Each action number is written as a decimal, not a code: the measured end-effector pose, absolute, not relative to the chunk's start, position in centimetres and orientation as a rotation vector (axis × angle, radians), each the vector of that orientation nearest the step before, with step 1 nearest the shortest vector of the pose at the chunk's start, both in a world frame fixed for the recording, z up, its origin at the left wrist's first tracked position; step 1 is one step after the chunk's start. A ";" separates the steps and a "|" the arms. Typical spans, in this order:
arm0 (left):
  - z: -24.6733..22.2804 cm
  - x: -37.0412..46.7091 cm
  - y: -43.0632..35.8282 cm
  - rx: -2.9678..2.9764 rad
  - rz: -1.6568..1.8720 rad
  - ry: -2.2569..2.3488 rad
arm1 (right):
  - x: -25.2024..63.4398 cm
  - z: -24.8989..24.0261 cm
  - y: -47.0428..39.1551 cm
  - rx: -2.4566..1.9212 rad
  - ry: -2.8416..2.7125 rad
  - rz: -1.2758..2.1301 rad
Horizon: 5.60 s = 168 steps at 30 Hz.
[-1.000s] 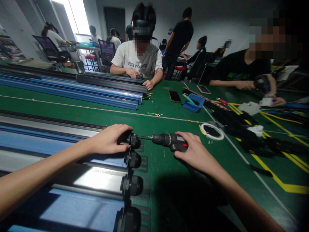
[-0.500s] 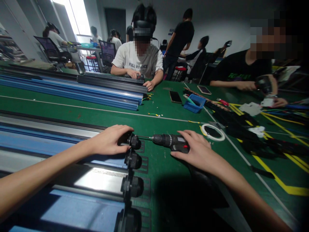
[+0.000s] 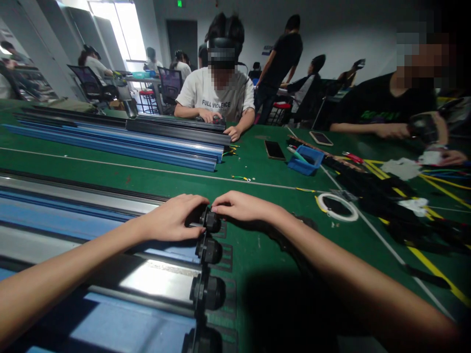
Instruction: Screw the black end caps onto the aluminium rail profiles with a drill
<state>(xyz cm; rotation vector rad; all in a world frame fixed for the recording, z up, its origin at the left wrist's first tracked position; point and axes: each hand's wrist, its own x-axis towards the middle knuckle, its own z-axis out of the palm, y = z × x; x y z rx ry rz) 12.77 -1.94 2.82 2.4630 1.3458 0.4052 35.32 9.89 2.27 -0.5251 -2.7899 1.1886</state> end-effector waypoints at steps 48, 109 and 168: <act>2.7 13.0 -1.8 2.438 0.400 1.383 | 34.7 1.5 10.7 -0.644 -2.655 1.387; 3.0 13.4 -1.9 2.372 0.402 1.393 | 34.3 1.3 10.6 -0.576 -2.665 1.416; 3.0 13.3 -1.6 2.431 0.423 1.429 | 33.9 0.8 11.0 -0.654 -2.670 1.439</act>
